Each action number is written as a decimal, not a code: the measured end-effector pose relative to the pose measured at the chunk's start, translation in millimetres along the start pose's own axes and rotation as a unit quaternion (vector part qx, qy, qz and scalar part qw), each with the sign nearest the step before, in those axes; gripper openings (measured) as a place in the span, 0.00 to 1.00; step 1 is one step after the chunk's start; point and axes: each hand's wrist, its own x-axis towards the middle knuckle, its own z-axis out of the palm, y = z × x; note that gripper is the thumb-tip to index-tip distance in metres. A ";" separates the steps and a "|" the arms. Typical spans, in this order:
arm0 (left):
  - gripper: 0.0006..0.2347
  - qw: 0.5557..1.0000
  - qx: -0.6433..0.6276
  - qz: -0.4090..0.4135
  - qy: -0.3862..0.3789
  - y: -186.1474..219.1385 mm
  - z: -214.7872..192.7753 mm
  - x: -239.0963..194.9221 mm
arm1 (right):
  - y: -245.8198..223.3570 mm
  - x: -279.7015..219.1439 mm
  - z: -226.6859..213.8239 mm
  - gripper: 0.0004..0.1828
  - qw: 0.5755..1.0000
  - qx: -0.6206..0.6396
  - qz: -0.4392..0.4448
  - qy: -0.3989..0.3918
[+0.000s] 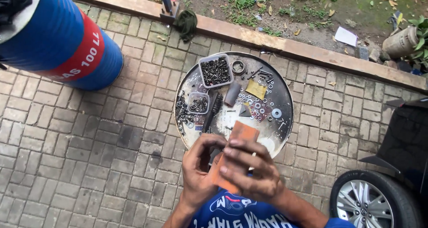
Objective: The person sands small metal parts using a sanding block over a metal tray filled with hardware. They pick up individual pieces, rub them against the block, and place them back on the tray.
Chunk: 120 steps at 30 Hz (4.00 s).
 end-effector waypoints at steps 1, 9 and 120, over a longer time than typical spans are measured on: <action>0.03 1.000 -0.001 0.000 -0.001 0.0 -5.5 1.4 | 4.1 6.9 7.2 0.13 1.000 -0.002 0.000 0.000; 0.12 0.994 0.040 -0.010 -0.101 -5.1 -35.7 7.6 | -6.0 3.9 24.2 0.15 0.994 -0.088 0.063 0.031; 0.20 0.985 -0.040 -0.129 -0.107 -42.4 -49.0 12.9 | 15.7 15.8 28.1 0.06 0.993 -0.028 0.071 0.090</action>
